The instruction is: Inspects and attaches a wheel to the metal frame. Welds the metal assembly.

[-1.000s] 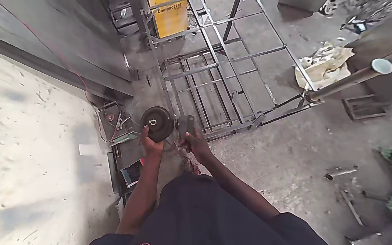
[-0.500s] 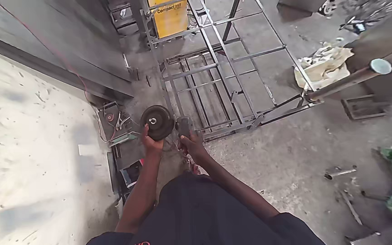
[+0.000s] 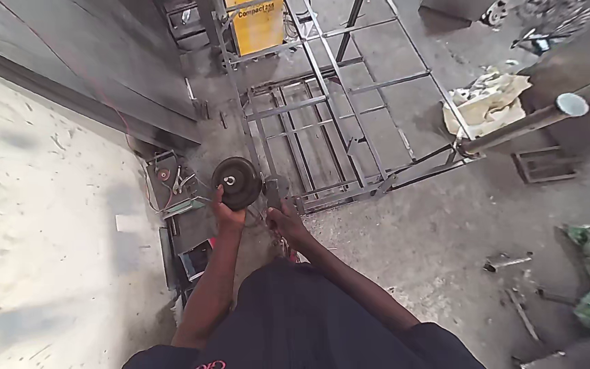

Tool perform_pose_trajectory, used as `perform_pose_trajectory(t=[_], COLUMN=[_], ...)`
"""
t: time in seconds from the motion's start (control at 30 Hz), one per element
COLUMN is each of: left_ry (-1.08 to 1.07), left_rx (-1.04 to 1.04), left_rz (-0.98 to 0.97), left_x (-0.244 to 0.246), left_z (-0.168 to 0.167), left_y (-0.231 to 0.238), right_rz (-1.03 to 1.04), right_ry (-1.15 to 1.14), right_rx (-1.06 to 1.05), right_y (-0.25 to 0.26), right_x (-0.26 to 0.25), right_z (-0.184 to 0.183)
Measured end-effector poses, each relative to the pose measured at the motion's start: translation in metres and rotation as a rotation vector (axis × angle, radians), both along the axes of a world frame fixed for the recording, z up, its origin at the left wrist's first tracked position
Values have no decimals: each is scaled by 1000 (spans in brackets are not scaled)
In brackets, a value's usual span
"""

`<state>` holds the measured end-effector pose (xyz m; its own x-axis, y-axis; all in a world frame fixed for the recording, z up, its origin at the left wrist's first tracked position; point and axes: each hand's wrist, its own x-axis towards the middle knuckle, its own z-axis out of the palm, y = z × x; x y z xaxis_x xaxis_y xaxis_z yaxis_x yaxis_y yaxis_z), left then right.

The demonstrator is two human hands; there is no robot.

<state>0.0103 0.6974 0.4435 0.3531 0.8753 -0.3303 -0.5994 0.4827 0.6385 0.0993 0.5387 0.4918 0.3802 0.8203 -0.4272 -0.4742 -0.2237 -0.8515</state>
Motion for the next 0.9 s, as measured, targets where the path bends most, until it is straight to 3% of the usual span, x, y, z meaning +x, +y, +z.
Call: perform_pose_trajectory(t=[0.17,0.37,0.4,0.5,0.57,0.7,0.83,0.9], left_ry=[-14,-39,-33,-19,-22,-17,-41,-31], left_rx=[-20,-31,-31,-33,-34,-41,-12,-13], left_rz=[-1,18,20,13,8,11,14,13], left_x=[-6,-10,-11,-11,-12,-13,-14,-13], left_z=[-4,-3,-4,-4,-3,-2,-4,-4], left_y=[3,4,4,4,5,6,7,7], right_rz=[-40,-476,-414,24,68,-185,-709,-713], right_ry=[27,-58,-67,1,-6,24,-63,-89], right_rx=[-67,-101,-120,-221,-250,-215,-29,6], right_y=[-5,-1,2,8,5,-16,-18,-7], right_x=[7,8,3,1,9,31,33,16], right_z=[-3,-27,-31,-30,-27,-14,-3,-8])
